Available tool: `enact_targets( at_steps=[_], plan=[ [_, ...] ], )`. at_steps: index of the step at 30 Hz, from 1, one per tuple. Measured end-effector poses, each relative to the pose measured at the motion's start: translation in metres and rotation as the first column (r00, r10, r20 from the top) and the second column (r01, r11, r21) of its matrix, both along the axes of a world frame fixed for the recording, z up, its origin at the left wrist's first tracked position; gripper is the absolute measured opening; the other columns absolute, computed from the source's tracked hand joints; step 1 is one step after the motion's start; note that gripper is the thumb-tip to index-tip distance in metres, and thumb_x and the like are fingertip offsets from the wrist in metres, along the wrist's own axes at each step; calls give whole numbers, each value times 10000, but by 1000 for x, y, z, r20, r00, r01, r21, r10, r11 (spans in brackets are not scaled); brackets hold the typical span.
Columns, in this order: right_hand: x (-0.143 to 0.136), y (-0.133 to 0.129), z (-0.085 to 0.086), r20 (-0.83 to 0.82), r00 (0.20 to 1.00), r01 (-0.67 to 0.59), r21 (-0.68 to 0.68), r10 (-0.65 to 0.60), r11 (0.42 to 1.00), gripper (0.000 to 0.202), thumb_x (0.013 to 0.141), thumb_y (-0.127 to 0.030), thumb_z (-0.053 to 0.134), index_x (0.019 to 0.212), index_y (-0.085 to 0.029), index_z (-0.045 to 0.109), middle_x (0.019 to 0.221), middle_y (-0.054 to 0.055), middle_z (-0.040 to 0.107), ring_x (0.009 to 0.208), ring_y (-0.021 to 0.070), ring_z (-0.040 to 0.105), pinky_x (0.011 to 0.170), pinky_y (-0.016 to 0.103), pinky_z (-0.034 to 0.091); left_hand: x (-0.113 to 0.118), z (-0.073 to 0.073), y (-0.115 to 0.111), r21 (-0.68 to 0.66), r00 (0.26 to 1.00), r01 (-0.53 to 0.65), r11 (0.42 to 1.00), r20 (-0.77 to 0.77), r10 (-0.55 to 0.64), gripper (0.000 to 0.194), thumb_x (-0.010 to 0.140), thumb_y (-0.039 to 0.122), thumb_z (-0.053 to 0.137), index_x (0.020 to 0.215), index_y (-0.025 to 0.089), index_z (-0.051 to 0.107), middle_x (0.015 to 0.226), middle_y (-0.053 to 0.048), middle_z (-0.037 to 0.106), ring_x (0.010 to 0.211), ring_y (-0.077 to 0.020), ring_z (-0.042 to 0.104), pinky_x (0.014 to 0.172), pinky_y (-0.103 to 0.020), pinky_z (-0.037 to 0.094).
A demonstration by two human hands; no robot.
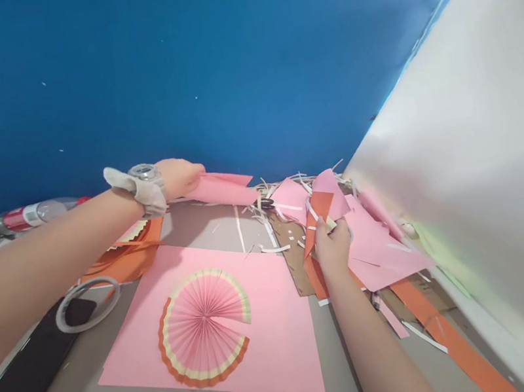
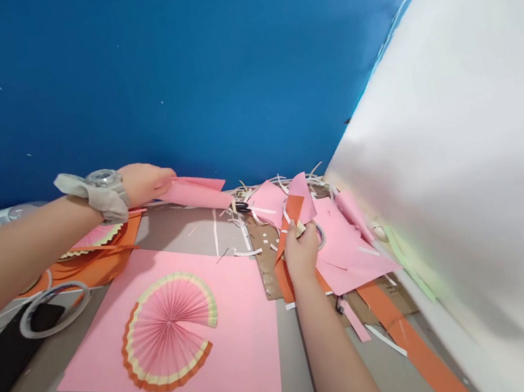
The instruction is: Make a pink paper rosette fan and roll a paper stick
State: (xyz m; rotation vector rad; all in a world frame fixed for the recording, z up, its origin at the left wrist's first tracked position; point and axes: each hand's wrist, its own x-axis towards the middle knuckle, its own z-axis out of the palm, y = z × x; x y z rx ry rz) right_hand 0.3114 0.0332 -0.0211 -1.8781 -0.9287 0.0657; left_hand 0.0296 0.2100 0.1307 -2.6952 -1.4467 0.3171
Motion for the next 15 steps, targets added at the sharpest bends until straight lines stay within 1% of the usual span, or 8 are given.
enact_targets(
  at_steps=[3,7,9,10,12,13,14,15],
  plan=[
    [0,0,-1,14,1000,-5,0,5,1000,216,830,-390,473,720,-236,370,629,-2,485,586,193,475,580,329,378,2,10,4,11,1000,1,1000,12,-1,331,920,348,494,1148,115,553,1130,-78,579,971,-207,600,881,-421,482],
    [-2,1,0,73,997,-16,18,15,1000,214,844,-396,460,886,-186,454,699,33,525,625,204,511,596,340,416,3,10,-2,-4,998,0,1000,57,0,307,921,342,495,1108,112,575,1090,-72,601,958,-200,609,884,-422,479],
    [-6,-2,3,136,991,-19,51,11,999,401,840,-411,476,1125,-138,406,918,119,552,786,233,549,678,367,444,3,11,-8,-10,996,-7,1000,83,8,306,923,343,490,1090,106,585,1072,-68,610,949,-196,615,892,-419,476],
    [-9,-4,6,178,984,-24,70,11,997,540,833,-418,492,1250,-125,313,1068,171,514,914,254,540,747,392,445,3,13,-11,-7,995,-11,1000,99,12,298,922,338,494,1081,105,591,1064,-67,616,949,-195,618,897,-422,474],
    [-17,-10,13,279,960,-55,85,29,995,749,822,-424,514,1382,-129,113,1296,230,358,1162,300,418,897,463,384,-1,20,-19,20,989,-23,1000,144,19,273,918,317,506,1064,107,601,1052,-69,631,966,-198,620,918,-439,461],
    [-21,-13,17,333,941,-88,72,59,993,759,829,-416,505,1398,-133,90,1347,234,310,1235,316,345,949,493,338,-5,26,-23,44,984,-30,999,175,22,259,916,297,510,1061,105,604,1050,-74,640,989,-203,616,937,-453,445],
    [-25,-15,21,386,916,-136,40,110,990,693,847,-398,481,1394,-137,145,1356,224,322,1264,320,313,979,507,305,-9,32,-27,72,977,-39,997,210,23,251,916,276,507,1062,96,604,1051,-80,648,1022,-209,607,961,-464,422],
    [-30,-15,25,433,883,-196,-14,183,980,566,870,-372,449,1354,-145,265,1324,204,388,1253,314,338,986,499,304,-15,39,-31,103,968,-50,993,250,23,251,915,254,498,1066,81,601,1059,-89,655,1064,-217,590,988,-473,390]
  ],
)
